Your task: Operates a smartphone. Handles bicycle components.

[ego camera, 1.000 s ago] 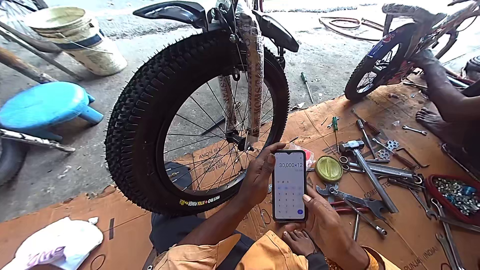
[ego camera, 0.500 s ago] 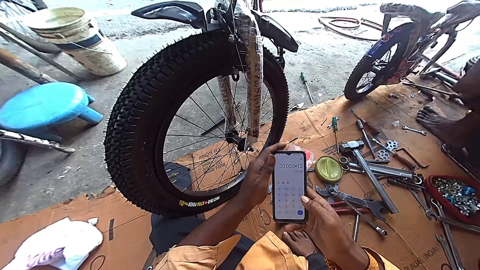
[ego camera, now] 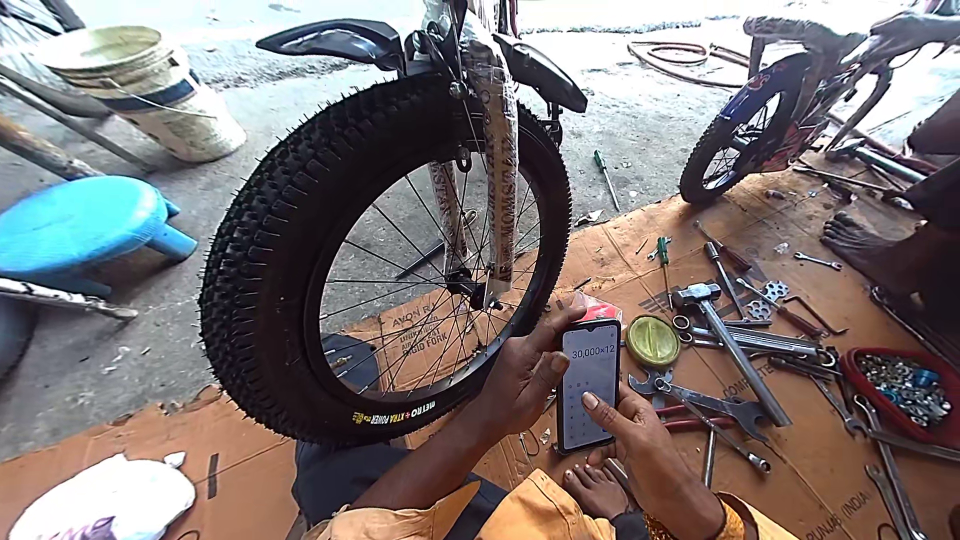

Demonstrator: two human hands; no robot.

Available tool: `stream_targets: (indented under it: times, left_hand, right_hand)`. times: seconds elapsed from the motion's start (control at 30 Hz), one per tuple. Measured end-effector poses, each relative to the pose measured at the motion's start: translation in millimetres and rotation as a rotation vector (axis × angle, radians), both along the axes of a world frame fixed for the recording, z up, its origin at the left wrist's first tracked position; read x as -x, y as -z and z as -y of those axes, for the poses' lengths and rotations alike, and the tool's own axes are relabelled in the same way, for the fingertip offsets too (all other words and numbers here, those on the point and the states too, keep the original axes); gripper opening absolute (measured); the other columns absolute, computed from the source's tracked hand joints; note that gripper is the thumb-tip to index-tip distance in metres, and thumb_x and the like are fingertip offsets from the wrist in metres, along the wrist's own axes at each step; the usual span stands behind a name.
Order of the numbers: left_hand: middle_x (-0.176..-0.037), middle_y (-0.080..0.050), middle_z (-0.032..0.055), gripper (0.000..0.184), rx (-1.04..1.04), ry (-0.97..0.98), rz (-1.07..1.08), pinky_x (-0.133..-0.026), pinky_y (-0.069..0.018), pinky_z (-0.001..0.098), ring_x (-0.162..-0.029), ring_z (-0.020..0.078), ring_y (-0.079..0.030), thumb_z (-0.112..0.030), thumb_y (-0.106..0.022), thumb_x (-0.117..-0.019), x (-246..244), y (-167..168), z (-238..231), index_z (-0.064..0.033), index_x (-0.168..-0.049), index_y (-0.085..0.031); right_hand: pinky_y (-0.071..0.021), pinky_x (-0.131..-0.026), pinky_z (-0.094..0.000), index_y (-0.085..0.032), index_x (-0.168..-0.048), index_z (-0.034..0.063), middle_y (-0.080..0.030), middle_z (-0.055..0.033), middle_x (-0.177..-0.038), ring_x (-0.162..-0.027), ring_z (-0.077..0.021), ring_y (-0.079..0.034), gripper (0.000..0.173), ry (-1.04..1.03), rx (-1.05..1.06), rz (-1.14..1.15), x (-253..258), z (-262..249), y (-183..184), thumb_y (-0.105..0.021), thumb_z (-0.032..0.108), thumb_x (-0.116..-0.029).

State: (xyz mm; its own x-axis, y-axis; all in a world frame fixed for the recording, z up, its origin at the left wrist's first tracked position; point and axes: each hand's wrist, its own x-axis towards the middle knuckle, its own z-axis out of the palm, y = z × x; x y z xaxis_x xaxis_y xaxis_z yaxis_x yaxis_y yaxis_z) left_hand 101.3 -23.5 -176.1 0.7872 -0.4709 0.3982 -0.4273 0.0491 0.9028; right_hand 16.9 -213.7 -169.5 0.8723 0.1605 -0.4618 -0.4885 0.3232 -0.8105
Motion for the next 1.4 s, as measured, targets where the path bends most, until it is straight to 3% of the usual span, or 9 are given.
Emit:
stream_targets:
  times: [0.13,0.23,0.33,0.47,0.57,0.73,1.4]
  left_hand:
    - [-0.12,-0.07,0.0097,0.074,-0.02,0.0,0.053,-0.085,-0.0637,0.0364,-0.099,0.0156,-0.071,-0.06,-0.033,-0.1063,-0.2,0.9,-0.8,-0.0031,-0.152,-0.044]
    - [-0.115,-0.071,0.0082,0.073,-0.025,-0.024,0.045,-0.08,-0.0638,0.0348,-0.095,0.0142,-0.071,-0.061,-0.031,-0.106,-0.5,0.9,-1.1,-0.0053,-0.152,-0.045]
    - [-0.121,-0.07,0.0079,0.074,-0.018,-0.045,-0.015,-0.086,-0.0634,0.0366,-0.101,0.0154,-0.071,-0.061,-0.027,-0.1063,-0.6,-0.2,-1.0,-0.0049,-0.151,-0.047]
    - [-0.13,-0.066,0.0082,0.069,0.015,-0.073,-0.116,-0.09,-0.0623,0.038,-0.105,0.018,-0.07,-0.057,-0.028,-0.1078,-1.6,0.8,-0.5,-0.0067,-0.152,-0.047]
    - [-0.132,-0.065,0.0077,0.067,0.036,-0.104,-0.162,-0.09,-0.0618,0.038,-0.107,0.0187,-0.069,-0.056,-0.028,-0.1082,-2.4,-0.2,-0.2,-0.0088,-0.151,-0.048]
    - [-0.134,-0.064,0.0081,0.065,0.063,-0.115,-0.188,-0.094,-0.0601,0.0381,-0.111,0.0196,-0.068,-0.054,-0.029,-0.109,-3.6,-0.7,-0.1,-0.0076,-0.15,-0.049]
    - [-0.141,-0.061,0.0056,0.06,0.039,-0.131,-0.192,-0.098,-0.0578,0.0373,-0.117,0.0174,-0.066,-0.048,-0.028,-0.1108,-4.2,-1.6,-0.6,-0.0081,-0.151,-0.048]
  right_hand:
    - [-0.0639,-0.06,-0.0407,-0.054,-0.135,0.0012,-0.07,-0.0201,-0.115,-0.09,-0.0313,-0.074,0.054,0.006,0.028,0.009,-0.8,0.4,1.8,-0.072,0.033,-0.0963]
    - [-0.0643,-0.061,-0.0411,-0.053,-0.137,0.0021,-0.069,-0.0196,-0.118,-0.093,-0.0314,-0.073,0.055,-0.008,0.017,0.022,-0.4,0.5,-0.2,-0.072,0.035,-0.0966]
    - [-0.0647,-0.063,-0.0418,-0.051,-0.14,0.0022,-0.067,-0.0196,-0.121,-0.097,-0.0317,-0.073,0.057,-0.028,-0.009,0.035,0.5,0.9,-1.8,-0.07,0.036,-0.0977]
    - [-0.0655,-0.067,-0.0449,-0.046,-0.144,0.0014,-0.065,-0.0211,-0.125,-0.1,-0.0343,-0.072,0.054,-0.059,-0.061,0.064,1.5,1.2,-3.8,-0.065,0.029,-0.1014]
    - [-0.0656,-0.073,-0.0509,-0.042,-0.147,-0.0002,-0.063,-0.0228,-0.128,-0.105,-0.0376,-0.07,0.053,-0.086,-0.116,0.086,2.3,2.0,-4.5,-0.062,0.023,-0.1029]
    - [-0.0651,-0.075,-0.053,-0.04,-0.147,-0.0006,-0.062,-0.0239,-0.129,-0.107,-0.0392,-0.07,0.05,-0.099,-0.155,0.104,2.5,3.0,-5.1,-0.058,0.018,-0.104]
    - [-0.0654,-0.069,-0.0496,-0.042,-0.146,-0.0015,-0.064,-0.0244,-0.126,-0.1,-0.0374,-0.072,0.048,-0.079,-0.165,0.112,3.1,2.9,-5.1,-0.057,0.016,-0.1041]
